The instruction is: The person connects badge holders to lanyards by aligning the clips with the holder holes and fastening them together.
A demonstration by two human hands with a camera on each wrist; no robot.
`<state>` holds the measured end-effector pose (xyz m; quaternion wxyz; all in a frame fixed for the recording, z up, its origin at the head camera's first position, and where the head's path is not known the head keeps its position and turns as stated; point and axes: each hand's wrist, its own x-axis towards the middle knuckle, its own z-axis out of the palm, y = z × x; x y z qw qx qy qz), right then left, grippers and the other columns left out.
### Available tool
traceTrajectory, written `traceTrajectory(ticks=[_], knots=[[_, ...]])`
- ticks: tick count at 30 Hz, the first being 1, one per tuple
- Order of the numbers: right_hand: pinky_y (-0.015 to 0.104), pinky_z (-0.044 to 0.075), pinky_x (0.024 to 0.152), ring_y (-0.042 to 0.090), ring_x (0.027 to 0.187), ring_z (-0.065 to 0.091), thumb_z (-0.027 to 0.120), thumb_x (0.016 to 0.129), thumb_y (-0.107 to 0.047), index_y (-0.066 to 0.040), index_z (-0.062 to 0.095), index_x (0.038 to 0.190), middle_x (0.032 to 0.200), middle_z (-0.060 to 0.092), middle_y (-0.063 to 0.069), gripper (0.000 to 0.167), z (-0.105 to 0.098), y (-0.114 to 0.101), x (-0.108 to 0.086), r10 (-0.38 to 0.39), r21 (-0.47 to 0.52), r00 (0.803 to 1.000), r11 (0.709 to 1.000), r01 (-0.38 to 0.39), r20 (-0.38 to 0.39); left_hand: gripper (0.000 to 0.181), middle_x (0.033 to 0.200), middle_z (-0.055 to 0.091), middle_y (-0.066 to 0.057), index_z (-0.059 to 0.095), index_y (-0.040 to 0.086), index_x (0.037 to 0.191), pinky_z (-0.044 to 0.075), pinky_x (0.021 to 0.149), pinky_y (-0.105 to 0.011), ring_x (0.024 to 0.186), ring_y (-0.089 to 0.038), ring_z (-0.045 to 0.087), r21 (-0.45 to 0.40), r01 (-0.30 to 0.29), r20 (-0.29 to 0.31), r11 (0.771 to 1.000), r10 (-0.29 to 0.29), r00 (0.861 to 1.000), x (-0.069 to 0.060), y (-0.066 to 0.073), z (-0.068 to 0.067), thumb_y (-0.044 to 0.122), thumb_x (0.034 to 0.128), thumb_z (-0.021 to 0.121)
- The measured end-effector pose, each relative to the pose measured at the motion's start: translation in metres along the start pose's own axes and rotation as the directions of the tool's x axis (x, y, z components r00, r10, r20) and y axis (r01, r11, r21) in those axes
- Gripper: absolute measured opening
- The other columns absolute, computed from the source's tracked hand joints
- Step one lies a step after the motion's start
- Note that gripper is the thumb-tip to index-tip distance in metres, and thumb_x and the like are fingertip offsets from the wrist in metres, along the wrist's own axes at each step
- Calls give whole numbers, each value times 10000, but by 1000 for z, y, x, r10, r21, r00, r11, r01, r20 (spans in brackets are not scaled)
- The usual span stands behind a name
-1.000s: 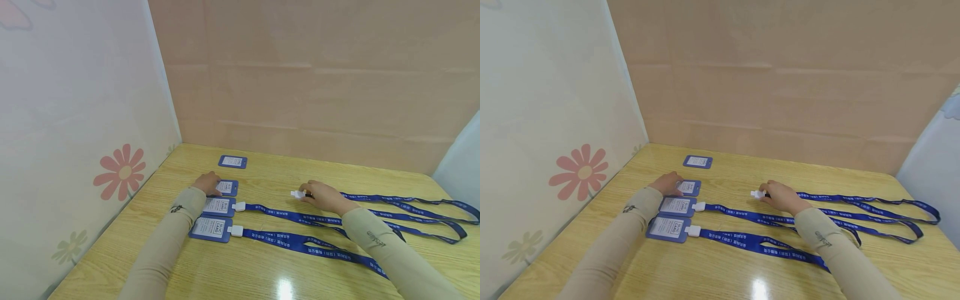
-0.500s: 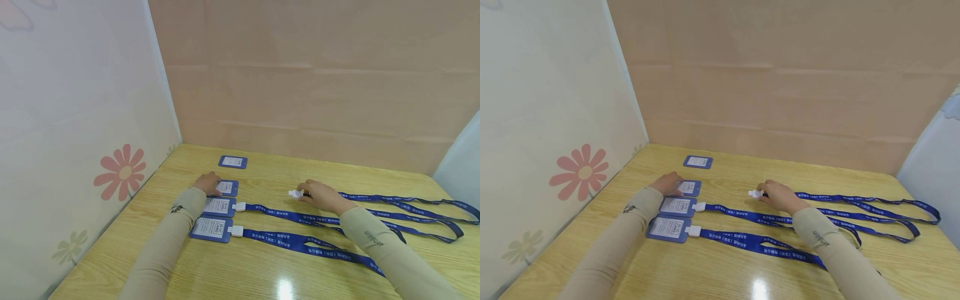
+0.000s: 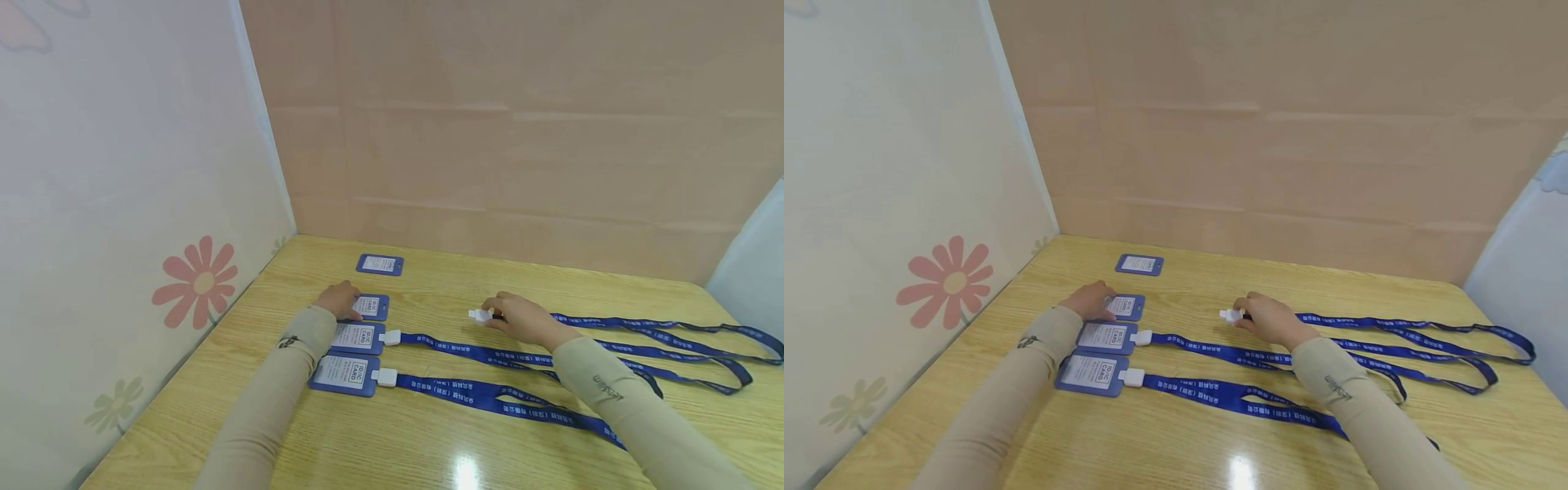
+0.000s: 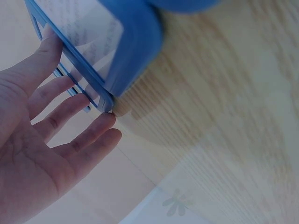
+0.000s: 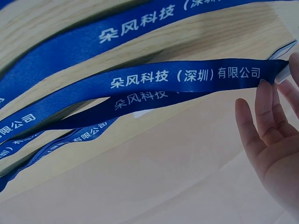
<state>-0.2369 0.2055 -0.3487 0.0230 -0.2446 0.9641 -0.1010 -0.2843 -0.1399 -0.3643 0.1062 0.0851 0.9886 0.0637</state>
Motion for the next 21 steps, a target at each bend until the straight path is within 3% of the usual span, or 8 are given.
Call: traceTrajectory(ticks=[21], knots=[[271,516,624,93,676,506,649,869,-206,-60,637,1112,865,610,42,283,4,-3,5,-51,-15,999,999,51,-15,586,1288,550,-137,553,68,1283,427,1045,-419,1185,-305,546,7,1,5,1000,-1,1000,1,0,0,285,775,750]])
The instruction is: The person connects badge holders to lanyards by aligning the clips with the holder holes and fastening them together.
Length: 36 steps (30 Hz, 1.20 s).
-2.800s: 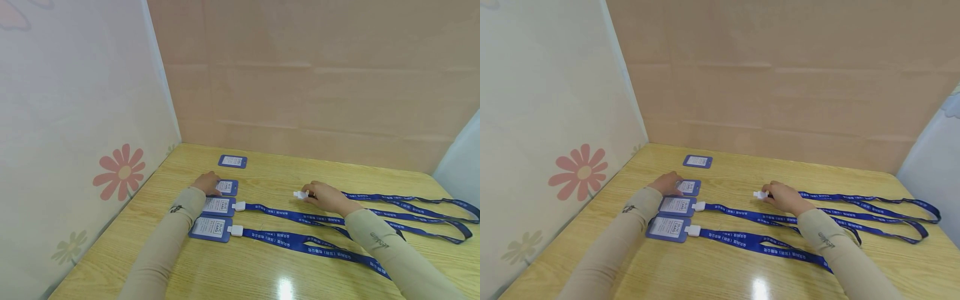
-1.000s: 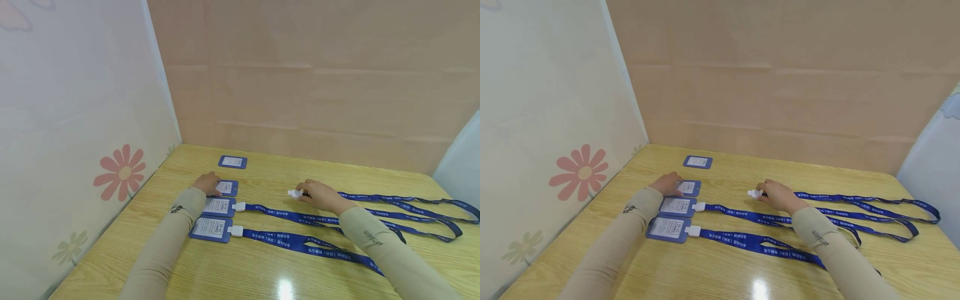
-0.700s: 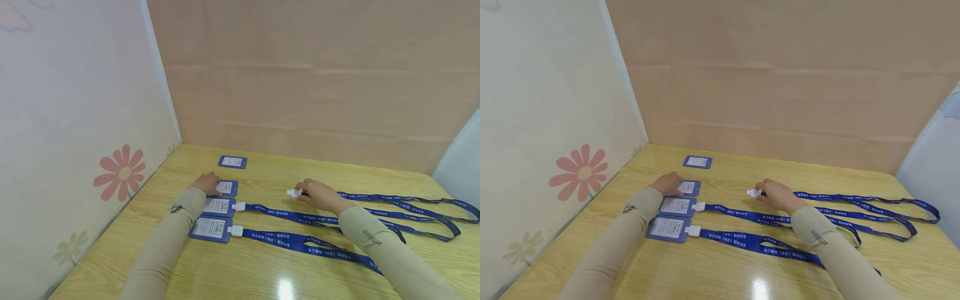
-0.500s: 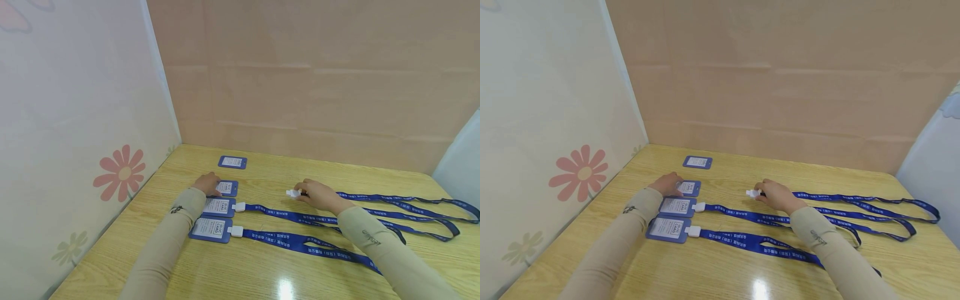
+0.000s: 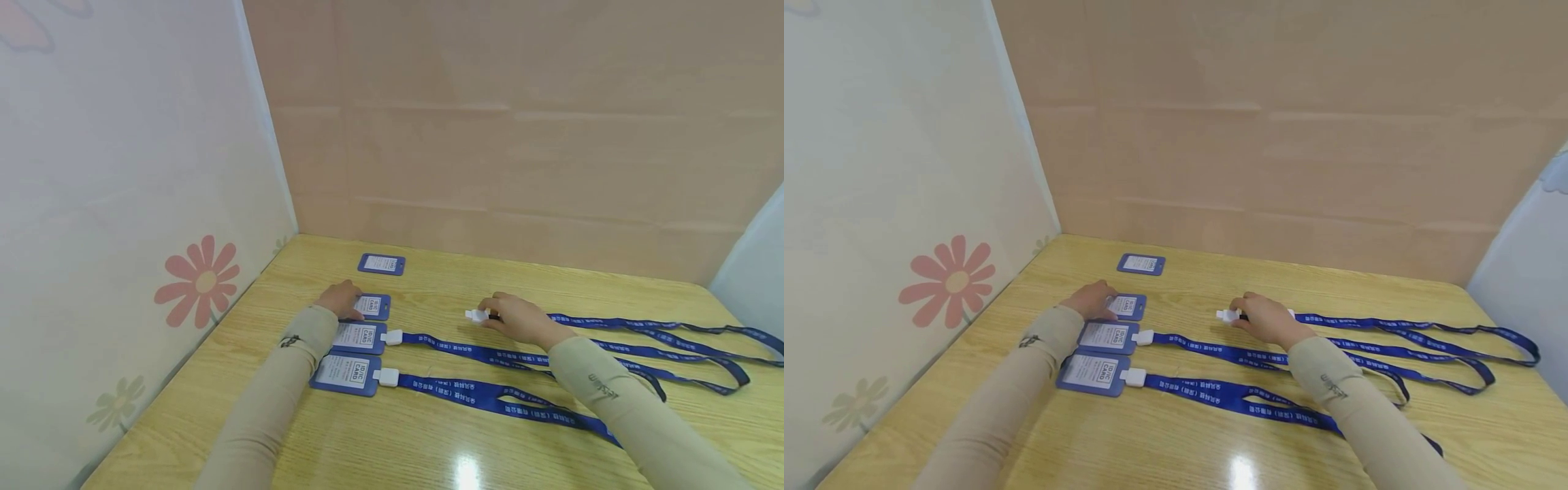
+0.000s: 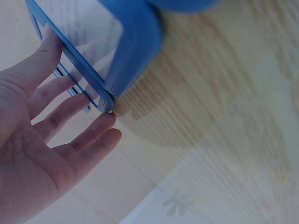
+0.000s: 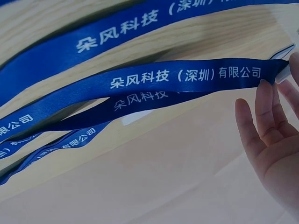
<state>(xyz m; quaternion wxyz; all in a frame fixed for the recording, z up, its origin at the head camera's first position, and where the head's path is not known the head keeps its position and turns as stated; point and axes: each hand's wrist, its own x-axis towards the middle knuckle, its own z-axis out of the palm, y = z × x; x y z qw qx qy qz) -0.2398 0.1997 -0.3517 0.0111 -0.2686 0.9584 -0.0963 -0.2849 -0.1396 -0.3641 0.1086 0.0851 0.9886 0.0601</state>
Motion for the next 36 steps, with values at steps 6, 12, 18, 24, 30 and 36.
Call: traceTrajectory(ticks=[6,12,18,24,30,36], knots=[[259,507,619,89,670,501,647,871,-210,-59,637,1113,858,606,32,286,0,-3,1,-3,2,1000,1000,3,-1,581,1287,550,-134,551,70,1286,427,1046,-419,1183,-302,546,6,5,6,1000,-5,1000,-3,3,-2,283,782,745],[261,508,626,93,678,503,647,872,-218,-70,638,1112,867,607,31,283,0,-4,3,6,1,1000,1000,-6,3,579,1288,551,-138,555,69,1280,427,1044,-423,1182,-304,547,23,-2,-1,1000,2,1000,-4,5,-2,292,781,743],[268,503,625,101,687,502,639,878,-220,-67,632,1118,872,605,34,285,-1,-3,5,10,9,1000,1000,-10,12,576,1293,549,-143,552,64,1283,422,1052,-420,1192,-307,542,20,1,-5,1000,0,1000,-4,5,-3,282,784,740],[267,503,631,96,689,507,643,876,-224,-66,634,1119,873,609,29,290,-1,-6,5,14,10,1000,1000,-14,8,575,1293,547,-145,553,66,1283,423,1050,-421,1188,-310,543,14,3,-2,1000,-3,1000,-4,5,-3,277,783,743],[295,527,655,98,707,523,643,875,-226,-66,636,1112,884,618,33,287,-2,-7,7,5,3,1000,1000,-5,6,564,1277,556,-140,557,65,1278,430,1043,-415,1174,-304,552,7,8,-9,1000,-8,1000,-6,6,-3,261,783,744],[292,525,643,101,708,528,641,876,-226,-63,636,1109,887,621,40,284,-1,-8,7,4,6,1000,1000,-4,3,565,1262,561,-134,556,68,1281,438,1035,-406,1161,-296,560,-3,17,-7,1000,-17,1000,-6,6,-2,259,784,745]])
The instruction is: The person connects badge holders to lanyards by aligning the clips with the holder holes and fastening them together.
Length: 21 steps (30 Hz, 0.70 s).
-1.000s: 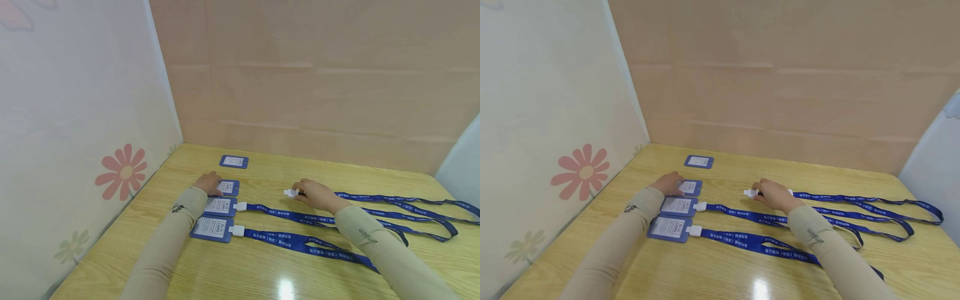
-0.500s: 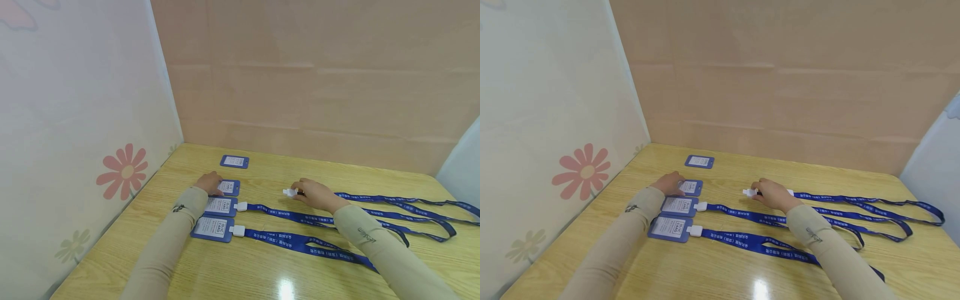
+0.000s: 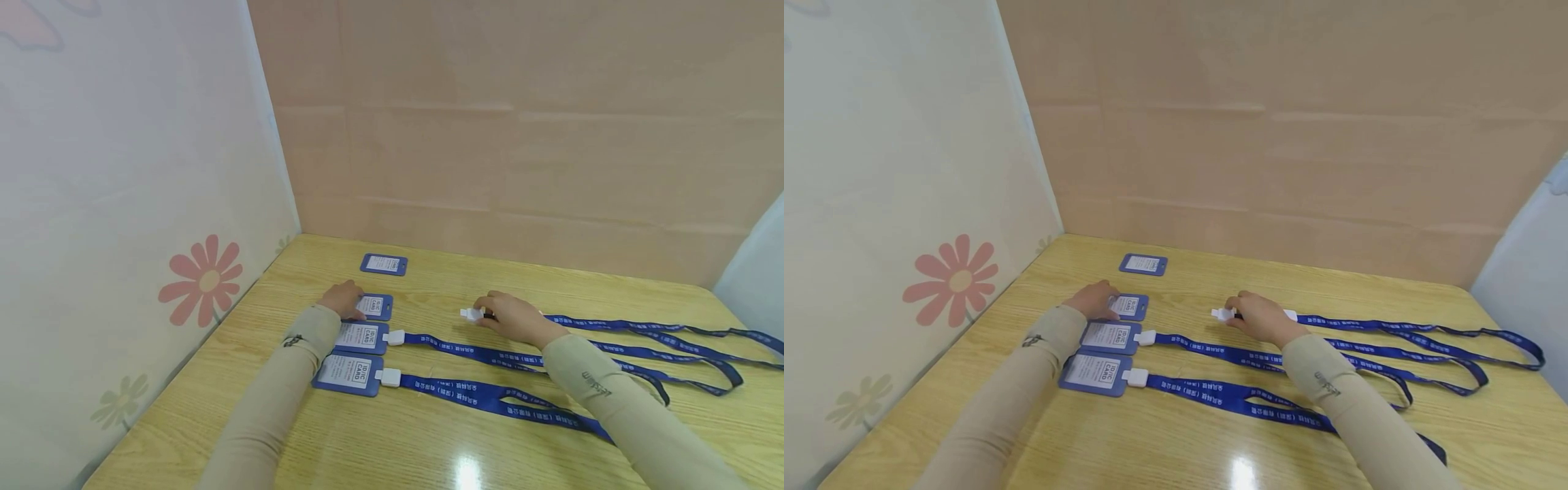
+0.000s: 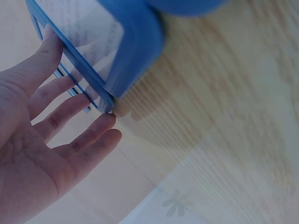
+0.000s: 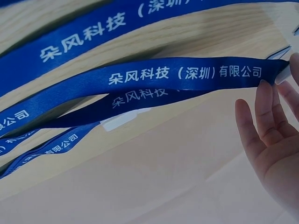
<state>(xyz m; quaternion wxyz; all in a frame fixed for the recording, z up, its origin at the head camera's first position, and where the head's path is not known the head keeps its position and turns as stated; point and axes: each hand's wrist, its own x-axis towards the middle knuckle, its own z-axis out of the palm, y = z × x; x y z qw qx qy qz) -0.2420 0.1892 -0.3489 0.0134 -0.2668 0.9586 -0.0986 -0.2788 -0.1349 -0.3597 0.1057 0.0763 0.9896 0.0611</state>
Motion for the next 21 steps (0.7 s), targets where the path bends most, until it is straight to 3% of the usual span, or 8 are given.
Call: traceTrajectory(ticks=[21], knots=[[311,535,655,110,715,544,641,877,-227,-63,635,1104,893,622,48,279,4,0,7,0,1,1000,1000,0,-10,567,1267,562,-128,561,76,1277,440,1033,-412,1158,-289,562,-4,-4,-9,1000,4,1000,4,-4,4,265,777,751]])
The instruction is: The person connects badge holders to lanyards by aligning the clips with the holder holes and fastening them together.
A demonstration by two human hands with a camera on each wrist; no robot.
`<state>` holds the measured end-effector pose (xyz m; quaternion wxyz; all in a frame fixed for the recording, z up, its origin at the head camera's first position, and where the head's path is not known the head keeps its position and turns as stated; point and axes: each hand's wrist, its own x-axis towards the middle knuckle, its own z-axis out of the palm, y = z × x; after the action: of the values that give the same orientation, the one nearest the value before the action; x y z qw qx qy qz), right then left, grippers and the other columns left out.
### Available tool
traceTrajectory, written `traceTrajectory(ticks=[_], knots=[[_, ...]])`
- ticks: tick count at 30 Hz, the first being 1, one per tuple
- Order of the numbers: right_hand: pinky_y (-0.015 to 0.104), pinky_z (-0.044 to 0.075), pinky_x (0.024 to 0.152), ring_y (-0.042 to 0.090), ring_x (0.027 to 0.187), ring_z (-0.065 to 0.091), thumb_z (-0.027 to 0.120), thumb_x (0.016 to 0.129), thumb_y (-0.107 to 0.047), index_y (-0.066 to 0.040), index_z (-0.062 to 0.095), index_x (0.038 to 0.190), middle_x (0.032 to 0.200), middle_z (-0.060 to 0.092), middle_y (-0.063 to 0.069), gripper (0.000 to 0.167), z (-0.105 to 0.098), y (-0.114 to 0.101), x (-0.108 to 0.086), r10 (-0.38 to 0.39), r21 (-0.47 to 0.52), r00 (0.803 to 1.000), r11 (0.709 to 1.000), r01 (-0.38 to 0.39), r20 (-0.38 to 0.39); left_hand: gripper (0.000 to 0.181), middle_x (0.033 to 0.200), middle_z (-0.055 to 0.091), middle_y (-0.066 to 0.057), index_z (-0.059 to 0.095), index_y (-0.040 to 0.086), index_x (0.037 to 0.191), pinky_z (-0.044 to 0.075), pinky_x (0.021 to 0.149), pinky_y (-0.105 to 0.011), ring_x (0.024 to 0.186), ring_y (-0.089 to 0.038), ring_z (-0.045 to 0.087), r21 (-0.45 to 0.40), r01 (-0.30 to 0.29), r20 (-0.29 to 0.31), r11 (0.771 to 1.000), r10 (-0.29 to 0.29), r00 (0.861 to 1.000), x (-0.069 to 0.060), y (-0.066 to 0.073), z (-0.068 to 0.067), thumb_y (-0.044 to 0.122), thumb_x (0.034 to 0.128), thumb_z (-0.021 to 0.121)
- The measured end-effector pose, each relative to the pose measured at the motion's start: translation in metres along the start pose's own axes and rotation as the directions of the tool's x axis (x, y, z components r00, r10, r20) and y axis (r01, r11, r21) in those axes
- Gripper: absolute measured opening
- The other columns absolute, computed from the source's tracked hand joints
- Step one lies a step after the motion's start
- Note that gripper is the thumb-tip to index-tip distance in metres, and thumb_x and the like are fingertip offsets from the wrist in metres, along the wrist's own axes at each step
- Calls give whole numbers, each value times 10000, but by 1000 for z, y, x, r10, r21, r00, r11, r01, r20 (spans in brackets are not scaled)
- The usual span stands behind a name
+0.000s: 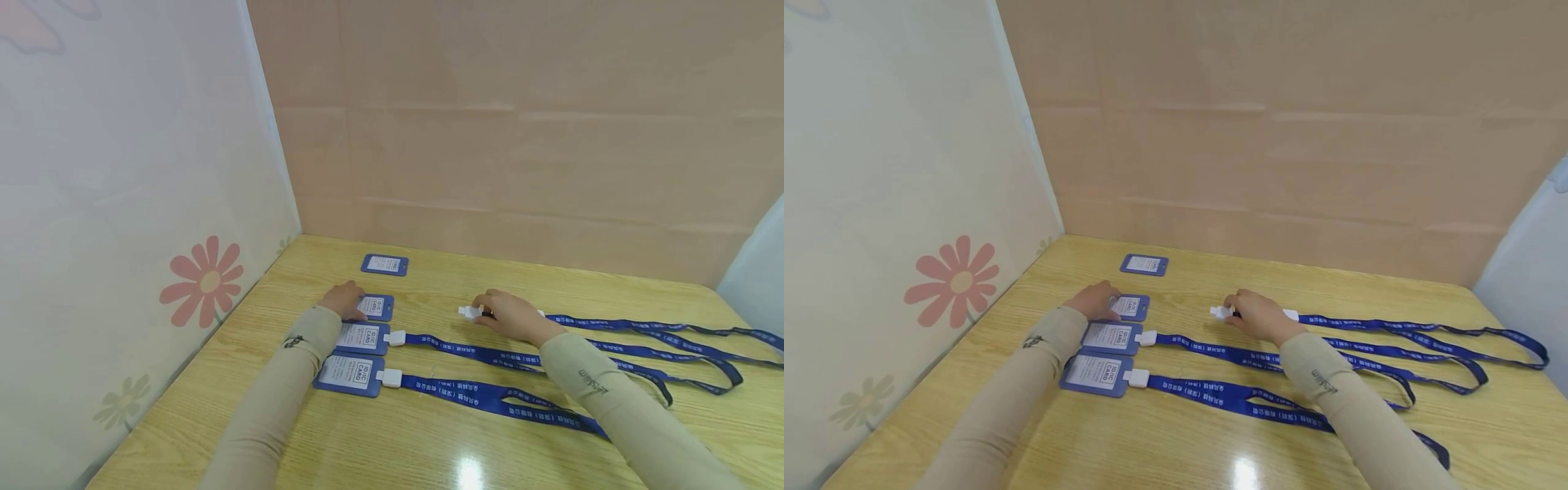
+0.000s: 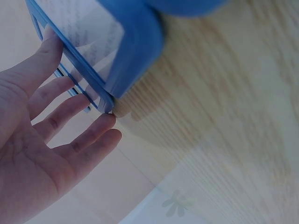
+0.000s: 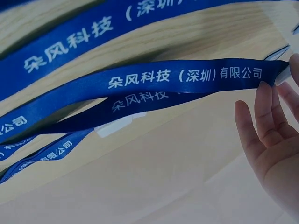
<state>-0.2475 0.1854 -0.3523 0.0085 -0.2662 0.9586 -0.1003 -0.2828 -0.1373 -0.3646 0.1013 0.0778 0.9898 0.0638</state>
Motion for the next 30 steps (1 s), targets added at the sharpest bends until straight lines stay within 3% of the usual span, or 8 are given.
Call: traceTrajectory(ticks=[10,20,30], knots=[[298,527,668,107,708,518,648,873,-245,-84,644,1094,881,613,25,274,4,-5,3,12,9,1000,1000,-12,5,575,1273,561,-131,563,72,1274,435,1037,-412,1167,-296,558,15,-1,0,1000,1,1000,0,2,0,271,769,755],[253,474,602,104,672,478,645,874,-228,-63,643,1092,838,590,17,274,5,-6,5,-8,2,1000,1000,8,7,579,1311,547,-134,559,81,1280,417,1058,-420,1208,-305,536,28,-16,-4,999,16,1000,4,-1,2,284,772,750],[276,498,623,103,680,493,641,877,-237,-67,639,1106,857,599,25,285,6,-8,9,-7,-12,1000,1000,7,22,578,1293,556,-123,558,89,1284,426,1051,-416,1195,-296,546,17,-4,4,1000,4,1000,1,0,1,287,775,747]])
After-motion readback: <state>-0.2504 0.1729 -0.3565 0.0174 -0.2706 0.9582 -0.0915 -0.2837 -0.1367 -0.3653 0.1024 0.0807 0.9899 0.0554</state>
